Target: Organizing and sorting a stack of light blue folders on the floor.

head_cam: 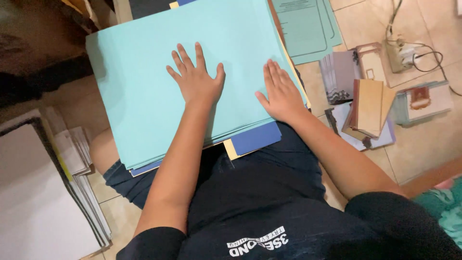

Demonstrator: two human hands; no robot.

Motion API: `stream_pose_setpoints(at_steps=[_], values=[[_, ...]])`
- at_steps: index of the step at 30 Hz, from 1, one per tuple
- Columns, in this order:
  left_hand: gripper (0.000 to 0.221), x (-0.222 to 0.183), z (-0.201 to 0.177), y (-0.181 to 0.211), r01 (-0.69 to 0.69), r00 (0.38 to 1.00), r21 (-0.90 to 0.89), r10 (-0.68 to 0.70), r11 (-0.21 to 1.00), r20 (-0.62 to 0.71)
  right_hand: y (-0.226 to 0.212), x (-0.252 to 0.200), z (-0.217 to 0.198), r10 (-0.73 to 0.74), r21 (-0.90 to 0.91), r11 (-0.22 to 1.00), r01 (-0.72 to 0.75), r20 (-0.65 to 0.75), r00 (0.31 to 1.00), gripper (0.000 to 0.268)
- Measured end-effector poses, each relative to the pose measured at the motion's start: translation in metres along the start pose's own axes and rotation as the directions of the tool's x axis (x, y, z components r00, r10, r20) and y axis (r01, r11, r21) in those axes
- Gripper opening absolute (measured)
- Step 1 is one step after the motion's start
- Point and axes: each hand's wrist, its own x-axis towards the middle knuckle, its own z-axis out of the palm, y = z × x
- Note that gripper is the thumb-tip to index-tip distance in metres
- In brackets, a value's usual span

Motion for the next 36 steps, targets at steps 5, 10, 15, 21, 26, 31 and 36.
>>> stream_pose_setpoints(at_steps=[5,10,15,21,26,31,36], values=[[0.083,-0.003,0.001,-0.002,-0.013,1.000,-0.005,0.013,1.000,-0.002,-0.004,0.016,-0.006,0.045,-0.004,0.999,-0.044,0.094,0.995,0.082],[0.083,0.001,0.003,-0.003,-0.005,0.999,-0.006,0.005,1.000,-0.033,0.004,0.160,-0.027,0.185,0.193,0.962,-0.195,0.066,0.980,0.077],[0.083,0.004,-0.004,0.001,0.012,1.000,0.006,-0.012,1.000,0.017,-0.015,0.194,-0.013,0.175,0.186,0.969,-0.165,-0.039,0.984,0.072],[0.079,0.007,-0.003,0.003,0.039,0.999,0.010,-0.039,0.999,0.006,-0.009,0.095,-0.021,0.228,0.171,0.959,-0.227,0.014,0.974,0.073],[0.078,0.078,-0.003,-0.007,0.131,0.991,0.148,-0.135,0.980,0.019,-0.014,0.003,-0.002,0.145,0.008,0.989,-0.146,0.032,0.989,0.080],[0.075,0.118,-0.007,-0.029,0.027,1.000,0.145,-0.025,0.989,-0.017,-0.011,-0.007,0.009,0.135,-0.009,0.991,-0.134,0.092,0.987,0.084],[0.072,0.053,0.001,-0.033,-0.135,0.991,0.061,0.136,0.989,-0.012,-0.020,0.069,-0.028,0.243,0.106,0.957,-0.270,0.216,0.946,0.092]])
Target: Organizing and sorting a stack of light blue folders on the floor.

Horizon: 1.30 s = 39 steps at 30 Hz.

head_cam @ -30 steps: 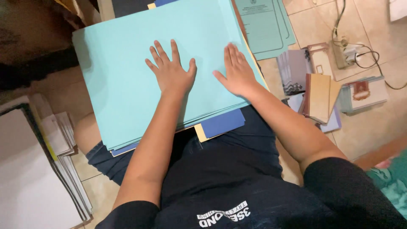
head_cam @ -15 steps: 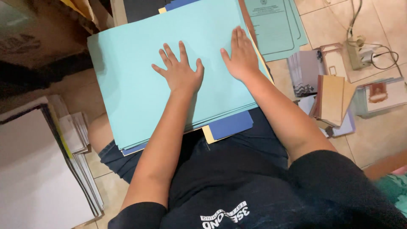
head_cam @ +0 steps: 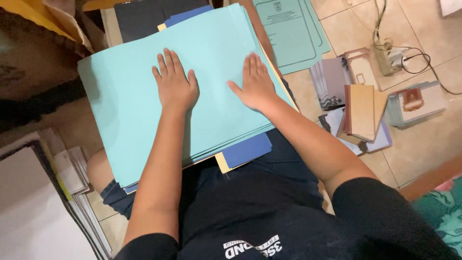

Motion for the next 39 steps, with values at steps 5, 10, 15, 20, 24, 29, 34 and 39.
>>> stream_pose_setpoints(at_steps=[5,10,15,20,24,29,34,39], values=[[0.071,-0.014,-0.005,0.009,-0.010,1.000,-0.086,0.009,0.996,-0.012,-0.001,0.053,-0.010,0.009,0.078,0.997,0.000,-0.116,0.993,0.089],[0.071,-0.001,0.005,0.006,0.130,0.987,-0.049,-0.134,0.990,-0.086,0.031,-0.034,0.023,-0.155,-0.084,0.986,0.144,-0.145,0.977,0.084],[0.077,-0.006,-0.002,0.010,0.130,0.991,0.000,-0.130,0.992,-0.017,0.041,-0.083,0.040,-0.198,-0.111,0.978,0.177,-0.217,0.956,0.083],[0.078,-0.007,-0.008,0.011,0.136,0.991,-0.004,-0.136,0.991,0.005,0.005,0.014,-0.004,-0.116,-0.040,0.993,0.113,-0.087,0.989,0.096],[0.075,-0.003,-0.004,0.009,0.131,0.990,-0.046,-0.133,0.990,-0.038,-0.024,0.117,-0.029,0.001,0.085,0.996,0.009,-0.119,0.993,0.090],[0.076,-0.001,0.000,0.011,0.137,0.989,-0.078,-0.141,0.987,-0.047,-0.019,0.126,-0.020,0.004,0.121,0.992,0.021,-0.204,0.979,0.082],[0.073,-0.004,-0.009,0.018,0.222,0.975,-0.049,-0.222,0.974,0.008,0.002,0.026,-0.001,-0.076,0.048,0.995,0.084,-0.151,0.986,0.077],[0.074,0.010,-0.006,0.010,0.221,0.975,-0.027,-0.221,0.975,-0.006,0.034,-0.073,0.046,-0.193,-0.183,0.969,0.165,-0.147,0.970,0.083]])
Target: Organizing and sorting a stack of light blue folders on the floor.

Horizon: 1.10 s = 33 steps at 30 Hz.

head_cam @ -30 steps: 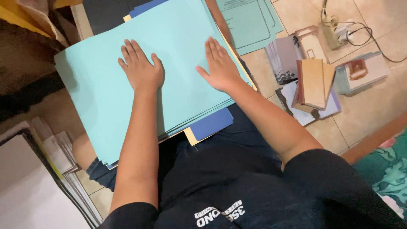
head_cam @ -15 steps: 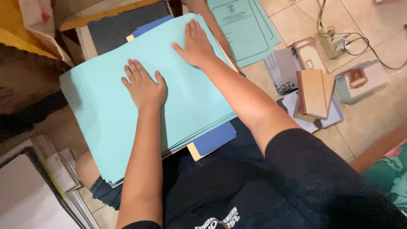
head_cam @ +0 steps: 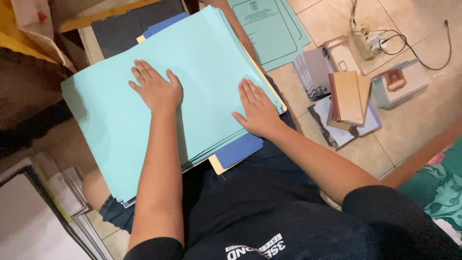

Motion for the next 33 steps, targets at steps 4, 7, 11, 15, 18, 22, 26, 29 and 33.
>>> stream_pose_setpoints(at_steps=[4,7,11,15,18,22,26,29,33], values=[[0.074,0.033,-0.004,-0.003,-0.015,1.000,0.052,0.014,0.999,0.011,0.004,-0.018,0.013,-0.001,-0.031,1.000,0.001,0.007,1.000,0.084],[0.070,0.020,0.001,-0.010,-0.132,0.991,0.025,0.132,0.991,-0.004,-0.013,0.029,-0.019,0.146,0.012,0.988,-0.151,0.197,0.969,0.093],[0.067,-0.010,0.006,-0.012,-0.173,0.985,-0.029,0.174,0.984,0.001,-0.023,0.130,-0.048,0.205,0.160,0.958,-0.239,0.207,0.957,0.101],[0.067,-0.008,0.008,-0.016,-0.204,0.979,-0.027,0.204,0.979,-0.001,-0.015,0.183,-0.048,0.142,0.245,0.958,-0.150,0.052,0.989,0.089],[0.069,0.011,0.000,-0.006,-0.151,0.988,-0.007,0.151,0.989,0.024,-0.008,0.147,-0.051,0.103,0.256,0.960,-0.112,0.049,0.994,0.080],[0.071,0.045,-0.008,-0.004,-0.043,0.997,0.104,0.037,0.994,0.064,0.001,0.066,-0.025,0.024,0.095,0.995,-0.029,0.052,0.998,0.083],[0.071,0.037,0.007,-0.011,-0.074,0.997,0.105,0.073,0.992,0.011,0.001,0.029,-0.015,-0.010,0.039,0.999,0.010,0.013,1.000,0.085],[0.075,-0.005,0.008,-0.011,-0.178,0.984,0.084,0.177,0.980,0.022,-0.002,0.047,-0.023,0.032,0.079,0.996,-0.032,-0.001,0.999,0.087],[0.073,-0.048,-0.001,-0.005,-0.235,0.971,0.043,0.233,0.971,0.052,0.003,0.100,-0.027,0.079,0.125,0.989,-0.081,0.026,0.997,0.092]])
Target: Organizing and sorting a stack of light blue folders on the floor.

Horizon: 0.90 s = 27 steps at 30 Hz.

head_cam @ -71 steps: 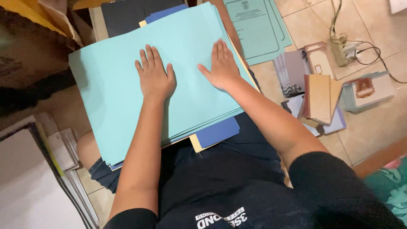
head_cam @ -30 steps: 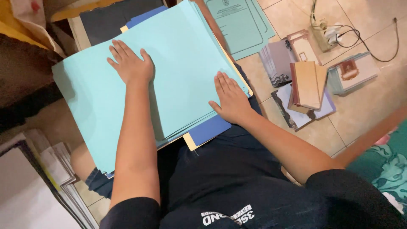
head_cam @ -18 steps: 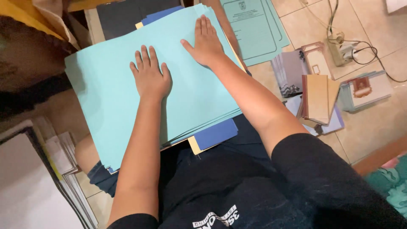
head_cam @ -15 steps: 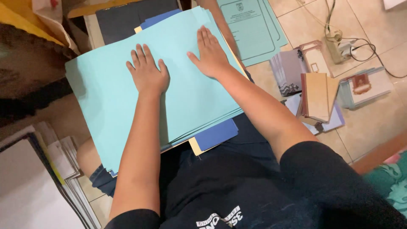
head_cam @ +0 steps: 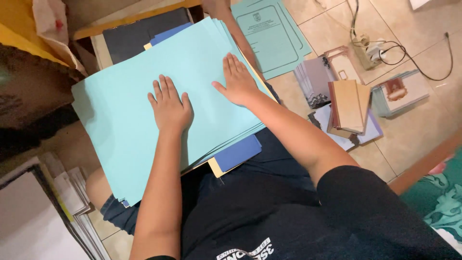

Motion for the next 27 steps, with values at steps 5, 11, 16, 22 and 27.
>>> stream_pose_setpoints(at_steps=[5,11,16,22,27], values=[[0.072,0.013,0.004,-0.001,0.059,0.998,-0.020,-0.059,0.998,-0.004,0.005,-0.038,0.002,-0.043,0.011,0.999,0.043,0.002,0.999,0.085],[0.073,0.027,0.012,0.000,0.156,0.987,-0.036,-0.157,0.987,-0.036,0.038,-0.138,0.045,-0.204,-0.051,0.979,0.197,-0.222,0.953,0.077],[0.072,0.029,0.017,-0.004,0.125,0.986,-0.048,-0.130,0.991,-0.107,0.097,-0.112,0.042,0.122,0.595,0.755,0.276,-0.541,0.832,0.019],[0.070,0.030,0.012,0.000,0.136,0.985,-0.057,-0.141,0.989,-0.101,0.249,0.038,0.177,0.112,0.247,0.969,0.019,-0.508,0.854,0.023],[0.071,0.032,0.013,0.001,0.138,0.985,-0.065,-0.144,0.988,-0.099,0.272,0.082,0.222,0.015,0.066,0.998,0.011,-0.382,0.924,0.037]])
